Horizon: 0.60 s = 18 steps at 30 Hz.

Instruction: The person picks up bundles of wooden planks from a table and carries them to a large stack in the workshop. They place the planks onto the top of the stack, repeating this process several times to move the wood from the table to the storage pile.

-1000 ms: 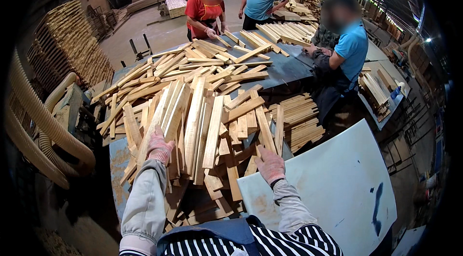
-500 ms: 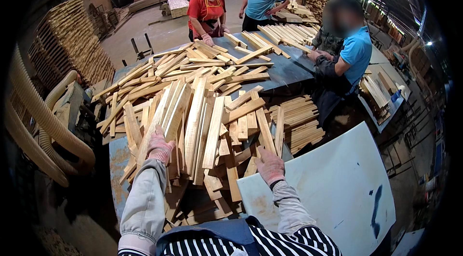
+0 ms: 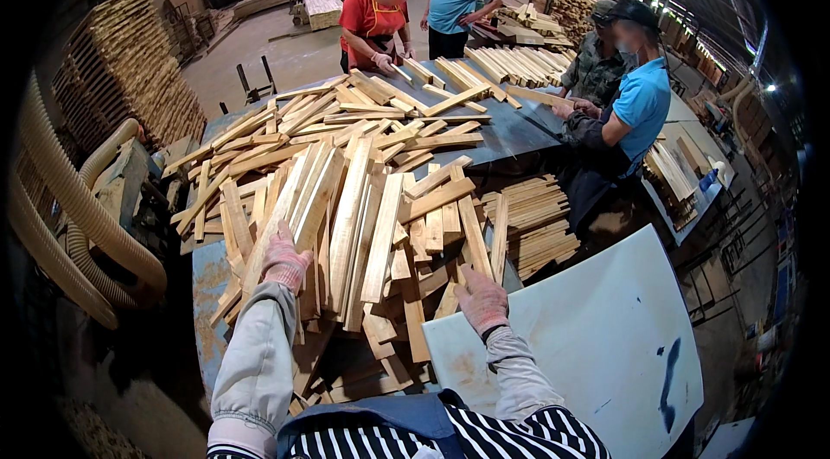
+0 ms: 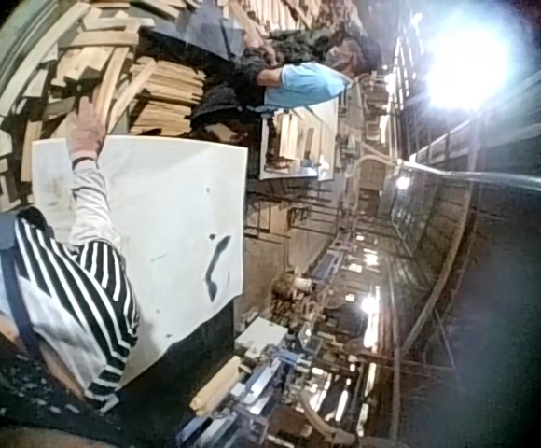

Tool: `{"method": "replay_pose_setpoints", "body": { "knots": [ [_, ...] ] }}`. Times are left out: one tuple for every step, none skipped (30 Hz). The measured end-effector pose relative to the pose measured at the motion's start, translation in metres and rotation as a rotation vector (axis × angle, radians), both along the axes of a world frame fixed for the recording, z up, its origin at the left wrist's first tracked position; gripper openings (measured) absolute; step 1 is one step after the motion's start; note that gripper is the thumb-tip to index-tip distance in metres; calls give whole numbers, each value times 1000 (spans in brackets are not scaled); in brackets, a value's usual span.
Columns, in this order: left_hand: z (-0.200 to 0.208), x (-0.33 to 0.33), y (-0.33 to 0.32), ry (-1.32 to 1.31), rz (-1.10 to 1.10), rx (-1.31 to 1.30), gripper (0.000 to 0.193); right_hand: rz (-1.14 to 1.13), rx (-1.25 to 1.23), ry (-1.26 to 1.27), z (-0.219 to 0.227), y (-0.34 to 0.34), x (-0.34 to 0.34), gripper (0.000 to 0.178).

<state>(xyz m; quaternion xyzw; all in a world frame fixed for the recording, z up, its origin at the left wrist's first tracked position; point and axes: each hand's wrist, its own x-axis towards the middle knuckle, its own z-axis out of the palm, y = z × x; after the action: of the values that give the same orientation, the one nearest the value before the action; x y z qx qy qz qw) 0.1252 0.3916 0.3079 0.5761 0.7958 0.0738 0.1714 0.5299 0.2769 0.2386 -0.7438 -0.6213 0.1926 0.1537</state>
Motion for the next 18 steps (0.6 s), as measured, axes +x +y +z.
{"method": "replay_pose_setpoints", "body": {
  "knots": [
    [-3, -2, 0, 25, -5, 13, 106, 0, -1, 1, 0, 0, 0, 59],
    [-8, -4, 2, 50, -10, 26, 106, 0, -2, 2, 0, 1, 0, 59],
    [-12, -6, 3, 74, -15, 39, 106, 0, -2, 3, 0, 1, -1, 60],
    [-13, -7, 4, 70, -18, 40, 106, 2, -7, -1, 1, 1, 0, 60],
    [-14, -7, 4, 66, -20, 40, 106, 5, -11, -5, 2, 1, -1, 60],
    [-15, -8, 5, 61, -23, 41, 106, 7, -15, -10, 2, 1, 0, 60],
    [-17, -9, 6, 64, -26, 46, 106, 9, -13, -9, 1, 1, 0, 60],
    [-19, -10, 7, 66, -29, 51, 107, 10, -11, -9, -1, 1, 1, 60],
    [-21, -10, 8, 69, -33, 56, 107, 12, -9, -8, -2, 1, 1, 60],
    [-20, -10, 7, 65, -33, 51, 106, 16, -19, -12, -1, 1, 1, 61],
    [-18, -10, 6, 60, -34, 46, 106, 20, -29, -16, 2, 1, 0, 61],
    [-18, -10, 6, 56, -34, 41, 105, 24, -40, -20, 3, 1, 0, 61],
    [-20, -11, 6, 62, -36, 52, 105, 30, -43, -17, 3, 1, 0, 61],
    [-24, -13, 7, 69, -38, 63, 104, 36, -46, -15, 1, 3, 1, 62],
    [-27, -15, 7, 76, -39, 73, 104, 43, -50, -12, 0, 3, 1, 62],
    [-26, -13, 7, 67, -38, 73, 105, 42, -41, -14, 1, 2, 2, 61],
    [-24, -12, 6, 58, -38, 73, 107, 42, -33, -17, 1, 2, 1, 61],
    [-23, -12, 6, 49, -36, 72, 109, 42, -25, -20, 1, 1, 1, 61]
  ]
}}
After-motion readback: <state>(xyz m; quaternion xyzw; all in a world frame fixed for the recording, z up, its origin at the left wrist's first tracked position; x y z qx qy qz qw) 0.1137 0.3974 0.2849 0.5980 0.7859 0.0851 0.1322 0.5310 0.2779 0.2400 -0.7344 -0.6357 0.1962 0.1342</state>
